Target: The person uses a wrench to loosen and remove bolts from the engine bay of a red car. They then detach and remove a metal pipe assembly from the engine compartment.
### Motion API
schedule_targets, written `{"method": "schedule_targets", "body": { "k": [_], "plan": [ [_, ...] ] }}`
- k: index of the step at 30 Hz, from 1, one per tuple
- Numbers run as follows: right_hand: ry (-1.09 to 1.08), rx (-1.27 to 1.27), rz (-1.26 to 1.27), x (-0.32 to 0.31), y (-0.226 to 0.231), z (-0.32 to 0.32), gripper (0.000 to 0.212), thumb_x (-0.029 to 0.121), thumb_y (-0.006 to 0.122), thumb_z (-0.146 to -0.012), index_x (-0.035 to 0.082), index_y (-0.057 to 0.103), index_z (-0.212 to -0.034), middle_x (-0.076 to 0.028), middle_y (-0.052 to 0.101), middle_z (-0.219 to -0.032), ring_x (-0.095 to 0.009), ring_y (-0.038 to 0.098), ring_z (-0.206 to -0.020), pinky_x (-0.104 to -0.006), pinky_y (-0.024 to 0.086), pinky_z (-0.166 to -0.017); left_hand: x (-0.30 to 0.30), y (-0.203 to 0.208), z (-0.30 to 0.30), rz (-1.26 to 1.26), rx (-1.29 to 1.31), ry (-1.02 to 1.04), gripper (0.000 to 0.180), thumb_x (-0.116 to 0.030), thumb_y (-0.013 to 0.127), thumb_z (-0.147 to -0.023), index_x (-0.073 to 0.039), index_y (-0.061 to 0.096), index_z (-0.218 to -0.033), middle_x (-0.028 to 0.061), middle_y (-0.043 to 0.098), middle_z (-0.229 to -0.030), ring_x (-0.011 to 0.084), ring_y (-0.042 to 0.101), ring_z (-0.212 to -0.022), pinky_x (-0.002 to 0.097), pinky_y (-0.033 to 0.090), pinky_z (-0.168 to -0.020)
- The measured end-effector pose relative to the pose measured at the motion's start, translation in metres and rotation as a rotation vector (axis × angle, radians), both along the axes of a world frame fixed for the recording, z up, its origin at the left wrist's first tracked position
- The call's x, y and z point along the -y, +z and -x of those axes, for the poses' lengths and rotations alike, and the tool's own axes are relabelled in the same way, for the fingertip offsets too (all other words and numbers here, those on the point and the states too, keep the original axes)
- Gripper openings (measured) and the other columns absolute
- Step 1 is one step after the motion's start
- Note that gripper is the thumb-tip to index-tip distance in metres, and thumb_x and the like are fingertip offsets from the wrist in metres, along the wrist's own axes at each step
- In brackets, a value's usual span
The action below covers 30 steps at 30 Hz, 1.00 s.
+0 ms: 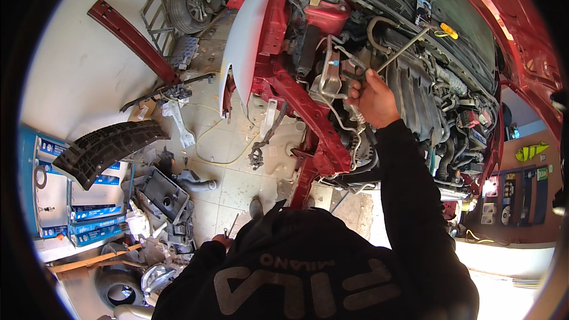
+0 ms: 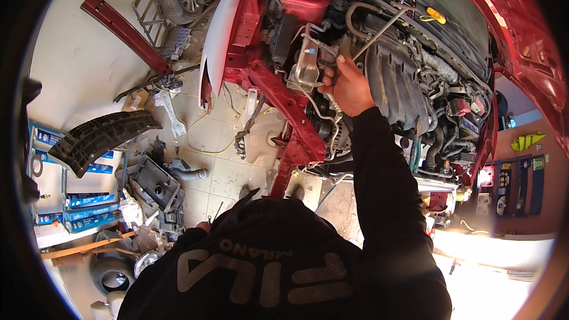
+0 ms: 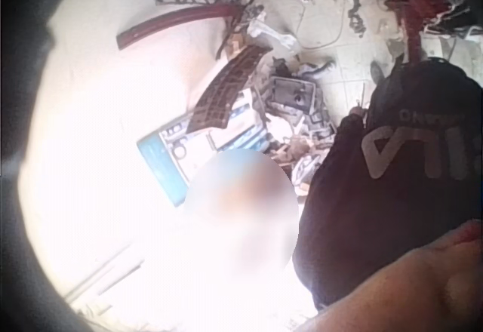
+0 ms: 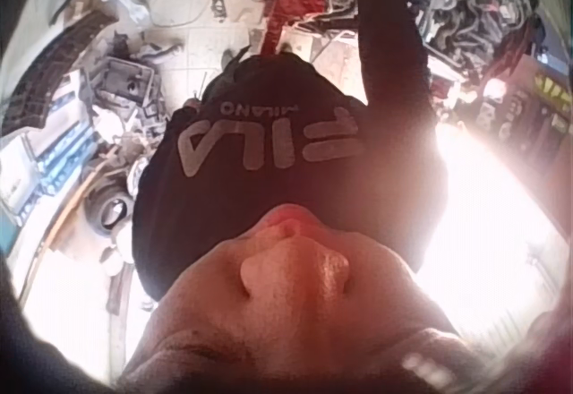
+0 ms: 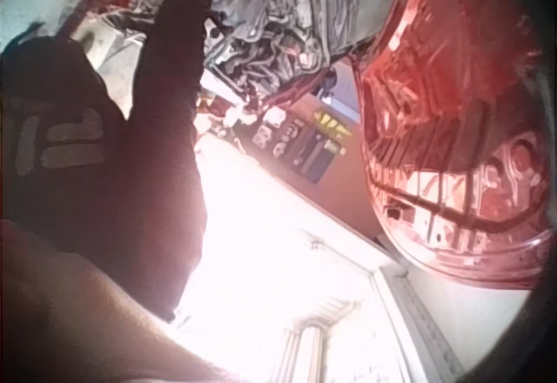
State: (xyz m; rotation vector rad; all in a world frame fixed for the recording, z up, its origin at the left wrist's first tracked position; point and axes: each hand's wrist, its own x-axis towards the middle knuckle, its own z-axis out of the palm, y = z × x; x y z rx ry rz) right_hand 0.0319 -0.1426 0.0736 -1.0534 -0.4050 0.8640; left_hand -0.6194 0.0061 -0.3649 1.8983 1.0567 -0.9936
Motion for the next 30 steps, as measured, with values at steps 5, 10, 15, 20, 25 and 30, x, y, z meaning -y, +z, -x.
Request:
{"method": "schedule_targets", "body": {
  "k": [5,10,15,20,25,30],
  "plan": [
    [-0.079,-0.073,0.142,0.041,-0.006,0.012,0.026,0.034,0.064,-0.108,0.013,0.057,-0.12,-0.004,0.061,-0.099,-0.019,0.06,-0.085,-0.0422,0.054,-0.075,-0.003,0.015,-0.023,0.015,0.01,-0.074,0.048,-0.047,0.071,-0.096,-0.001,0.083,-0.104,0.0222,0.08,-0.093,0.037,0.079,-0.091,0.0482,0.061,-0.086],
    [-0.136,0.002,0.31,0.062,-0.011,0.019,0.029,0.01,0.065,-0.098,0.008,0.057,-0.126,-0.005,0.063,-0.096,-0.018,0.062,-0.082,-0.0387,0.052,-0.068,-0.01,0.058,-0.054,0.076,0.022,-0.07,0.04,-0.039,0.07,-0.098,0.0,0.082,-0.099,0.0191,0.079,-0.082,0.0328,0.079,-0.077,0.046,0.063,-0.076],
    [-0.154,0.328,0.574,0.075,-0.007,0.019,0.042,0.014,0.069,-0.1,0.0,0.055,-0.138,-0.009,0.069,-0.102,-0.015,0.064,-0.083,-0.0336,0.051,-0.064,-0.016,0.075,-0.078,0.099,0.02,-0.044,0.041,-0.04,0.069,-0.098,0.0,0.081,-0.095,0.0184,0.078,-0.079,0.0339,0.078,-0.076,0.0466,0.062,-0.075],
    [-0.13,0.529,0.663,0.085,-0.013,0.016,0.047,0.016,0.074,-0.101,-0.001,0.055,-0.14,-0.01,0.072,-0.102,-0.013,0.064,-0.082,-0.031,0.051,-0.065,-0.018,0.049,-0.072,0.033,0.001,-0.22,0.049,-0.05,0.066,-0.096,-0.003,0.082,-0.097,0.0224,0.079,-0.088,0.0393,0.078,-0.087,0.0511,0.06,-0.083],
    [-0.141,0.545,0.617,0.086,-0.03,0.013,0.043,0.015,0.074,-0.099,0.0,0.057,-0.135,-0.013,0.074,-0.101,-0.02,0.07,-0.091,-0.0363,0.056,-0.081,-0.016,0.041,-0.062,0.026,-0.065,-0.26,0.052,-0.055,0.067,-0.093,-0.007,0.084,-0.1,0.0244,0.08,-0.099,0.0425,0.077,-0.1,0.0539,0.059,-0.091],
    [-0.117,0.593,0.578,0.09,-0.039,0.009,0.04,0.012,0.073,-0.098,-0.001,0.057,-0.132,-0.014,0.071,-0.097,-0.023,0.068,-0.086,-0.0391,0.055,-0.079,-0.004,0.06,-0.075,0.03,-0.098,-0.316,0.054,-0.055,0.064,-0.094,-0.005,0.083,-0.1,0.0268,0.079,-0.102,0.0448,0.076,-0.102,0.0555,0.058,-0.092]
  ]
}}
